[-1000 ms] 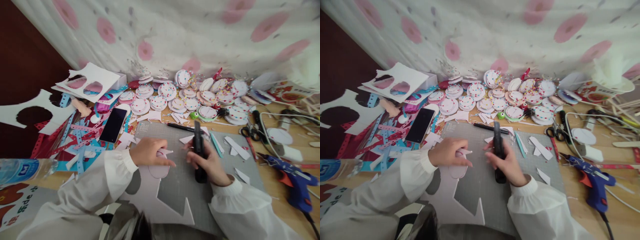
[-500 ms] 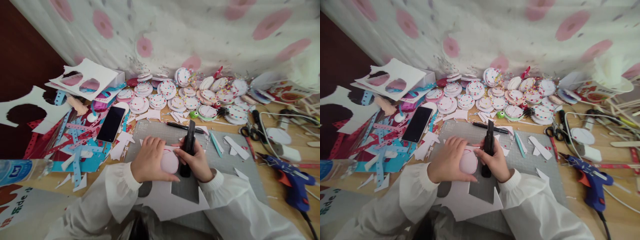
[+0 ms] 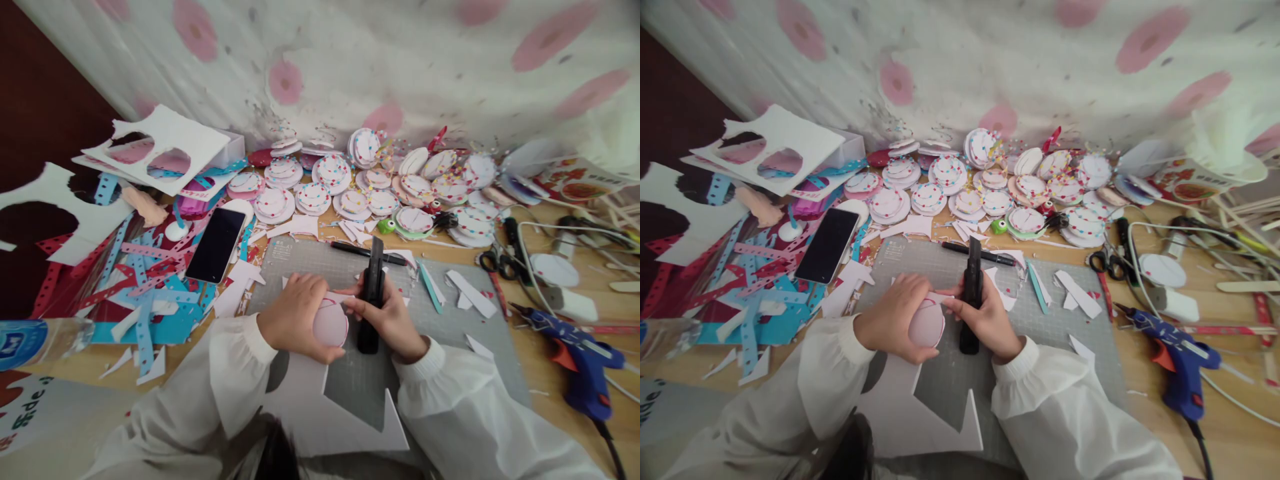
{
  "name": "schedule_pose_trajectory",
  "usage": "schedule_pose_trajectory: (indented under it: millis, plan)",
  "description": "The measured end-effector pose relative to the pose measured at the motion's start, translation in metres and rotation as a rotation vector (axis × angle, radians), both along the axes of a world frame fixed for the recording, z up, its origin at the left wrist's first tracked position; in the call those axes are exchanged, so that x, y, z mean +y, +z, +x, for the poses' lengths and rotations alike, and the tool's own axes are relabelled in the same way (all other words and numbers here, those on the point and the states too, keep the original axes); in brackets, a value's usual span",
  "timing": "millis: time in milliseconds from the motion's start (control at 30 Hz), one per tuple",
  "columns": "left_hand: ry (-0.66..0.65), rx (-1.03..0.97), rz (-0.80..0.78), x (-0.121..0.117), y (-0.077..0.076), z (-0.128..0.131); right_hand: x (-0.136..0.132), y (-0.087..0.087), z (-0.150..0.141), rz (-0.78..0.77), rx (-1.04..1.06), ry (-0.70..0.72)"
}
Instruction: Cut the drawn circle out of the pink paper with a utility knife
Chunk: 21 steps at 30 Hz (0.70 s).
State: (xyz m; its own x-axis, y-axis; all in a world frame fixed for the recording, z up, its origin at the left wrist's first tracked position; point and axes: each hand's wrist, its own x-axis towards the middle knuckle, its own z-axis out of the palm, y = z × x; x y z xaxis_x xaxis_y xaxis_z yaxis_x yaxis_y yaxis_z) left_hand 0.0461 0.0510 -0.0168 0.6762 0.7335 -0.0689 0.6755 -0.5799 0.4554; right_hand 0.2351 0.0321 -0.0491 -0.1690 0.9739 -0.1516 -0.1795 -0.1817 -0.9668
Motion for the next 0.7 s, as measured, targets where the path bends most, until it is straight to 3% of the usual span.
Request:
schedule_pose_trajectory:
  millis: [133,267,367,467,600,700]
  plan:
    - [-0.013,0.055,0.044,0.006,0.002,-0.003,0.002,0.001,0.003,0.02,-0.028,0.036]
    - [-0.027,0.115,0.153,0.023,-0.003,-0.013,0.001,0.005,0.011,0.001,-0.052,-0.041]
    - [-0.138,0.093,0.169,0.035,-0.006,-0.018,0.0,0.004,0.016,-0.031,-0.016,-0.069]
    - [-0.212,0.09,0.205,0.031,-0.001,-0.019,0.0,-0.002,0.018,0.041,-0.045,-0.04]
    - [0.15,0.231,0.265,0.002,0.005,-0.015,0.002,-0.009,0.021,0.142,-0.193,-0.025]
    - [0.174,0.252,0.177,-0.015,-0.004,-0.013,0.003,-0.005,0.024,0.178,-0.311,-0.031]
